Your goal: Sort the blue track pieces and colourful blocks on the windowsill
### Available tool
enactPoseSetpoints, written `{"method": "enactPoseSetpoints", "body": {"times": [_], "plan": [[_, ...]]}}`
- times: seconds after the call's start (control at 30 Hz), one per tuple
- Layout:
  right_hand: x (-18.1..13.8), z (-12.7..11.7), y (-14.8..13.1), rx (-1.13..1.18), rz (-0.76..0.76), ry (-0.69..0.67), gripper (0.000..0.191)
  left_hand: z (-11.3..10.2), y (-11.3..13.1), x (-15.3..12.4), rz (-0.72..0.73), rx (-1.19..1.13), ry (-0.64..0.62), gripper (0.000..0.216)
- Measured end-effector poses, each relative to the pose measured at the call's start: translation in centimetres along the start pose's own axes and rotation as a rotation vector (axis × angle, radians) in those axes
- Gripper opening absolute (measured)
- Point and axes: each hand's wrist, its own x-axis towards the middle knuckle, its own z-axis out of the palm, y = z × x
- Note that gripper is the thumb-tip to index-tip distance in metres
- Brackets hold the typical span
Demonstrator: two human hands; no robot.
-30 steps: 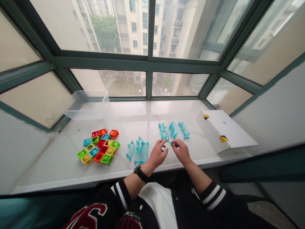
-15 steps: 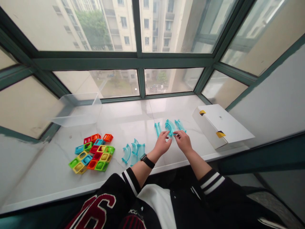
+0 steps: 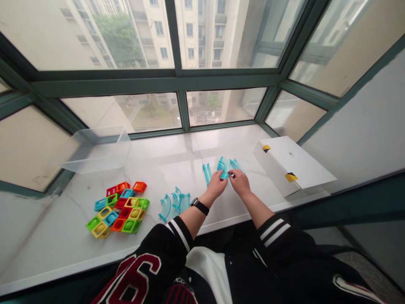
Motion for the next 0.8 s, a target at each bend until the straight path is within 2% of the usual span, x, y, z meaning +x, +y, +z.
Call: {"method": "enactPoseSetpoints", "body": {"times": [0.33, 0.8], "plan": [[0.04, 0.27, 0.38, 0.000, 0.022, -0.024, 0.019, 0.04, -0.05, -0.12, -0.041, 0.018, -0.001, 0.058], [0.01, 0.13, -0.05, -0.014, 0.013, -0.065, 0.024, 0.38, -0.70, -0.41, -0.040, -0.007, -0.003, 0.071]]}}
